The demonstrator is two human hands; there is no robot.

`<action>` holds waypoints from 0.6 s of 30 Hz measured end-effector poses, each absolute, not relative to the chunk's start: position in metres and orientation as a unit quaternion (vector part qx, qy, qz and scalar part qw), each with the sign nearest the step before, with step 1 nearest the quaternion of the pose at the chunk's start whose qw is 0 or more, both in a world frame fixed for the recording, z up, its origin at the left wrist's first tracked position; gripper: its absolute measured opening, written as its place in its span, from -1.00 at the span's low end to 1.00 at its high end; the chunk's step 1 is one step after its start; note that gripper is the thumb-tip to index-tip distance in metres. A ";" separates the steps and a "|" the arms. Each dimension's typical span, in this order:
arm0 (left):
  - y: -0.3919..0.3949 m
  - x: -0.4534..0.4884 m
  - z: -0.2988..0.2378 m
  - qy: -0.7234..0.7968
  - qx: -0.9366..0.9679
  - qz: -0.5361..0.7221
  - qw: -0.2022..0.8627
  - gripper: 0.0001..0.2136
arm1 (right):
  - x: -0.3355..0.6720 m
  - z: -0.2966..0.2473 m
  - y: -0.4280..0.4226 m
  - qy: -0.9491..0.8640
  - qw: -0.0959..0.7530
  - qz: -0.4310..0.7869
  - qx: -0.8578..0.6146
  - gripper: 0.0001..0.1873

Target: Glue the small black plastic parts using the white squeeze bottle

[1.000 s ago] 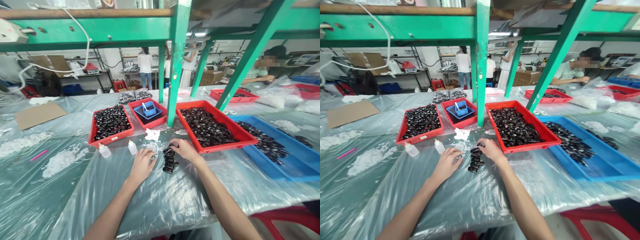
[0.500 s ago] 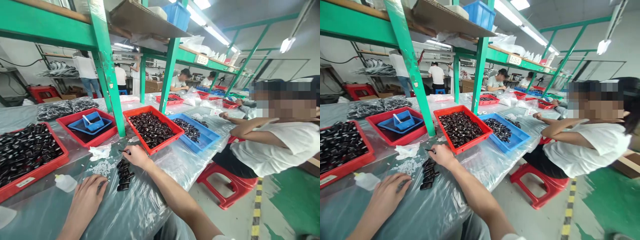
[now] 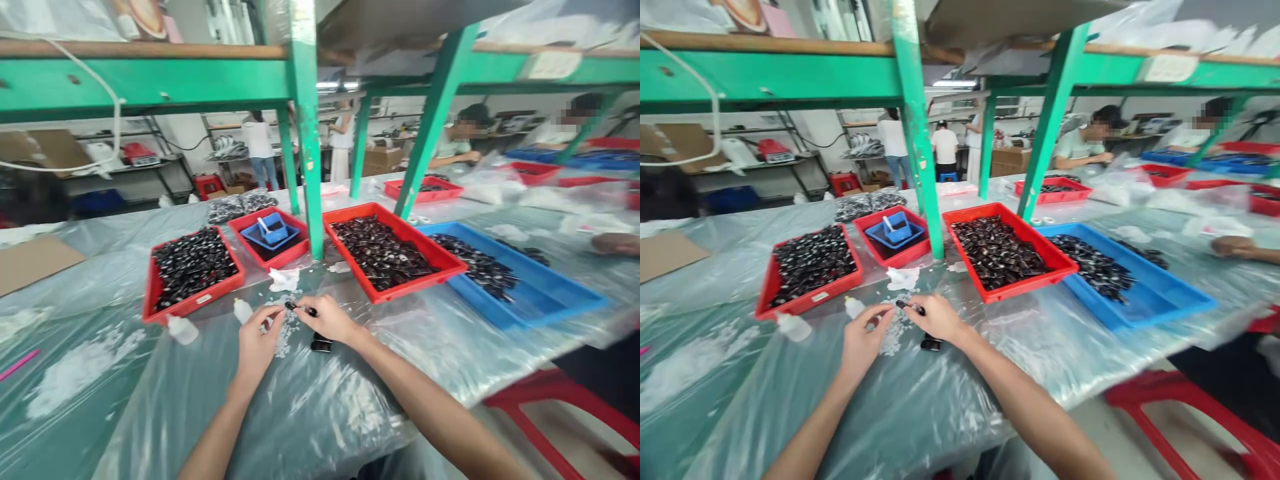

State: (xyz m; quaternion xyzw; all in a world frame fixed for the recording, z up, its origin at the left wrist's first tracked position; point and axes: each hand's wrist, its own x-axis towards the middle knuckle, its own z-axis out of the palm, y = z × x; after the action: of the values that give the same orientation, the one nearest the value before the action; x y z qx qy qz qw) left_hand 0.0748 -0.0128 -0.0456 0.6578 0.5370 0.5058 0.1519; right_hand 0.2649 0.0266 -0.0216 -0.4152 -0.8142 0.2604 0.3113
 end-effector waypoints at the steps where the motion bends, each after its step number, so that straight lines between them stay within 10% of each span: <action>1: -0.013 0.076 -0.044 0.533 0.643 0.524 0.167 -0.79 | 0.264 -0.022 0.026 -0.819 0.309 0.267 -0.403 -0.74; 18: -0.002 0.085 -0.040 0.508 0.522 0.619 0.293 -0.93 | 0.273 -0.056 0.045 -0.807 0.354 0.305 -0.360 -0.62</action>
State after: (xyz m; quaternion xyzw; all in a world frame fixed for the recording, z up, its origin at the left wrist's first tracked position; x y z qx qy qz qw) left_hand 0.0851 -0.0020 -0.0404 0.5223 0.5080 0.6189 0.2933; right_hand 0.2731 0.0445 -0.0556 -0.3601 -0.8074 0.3052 0.3540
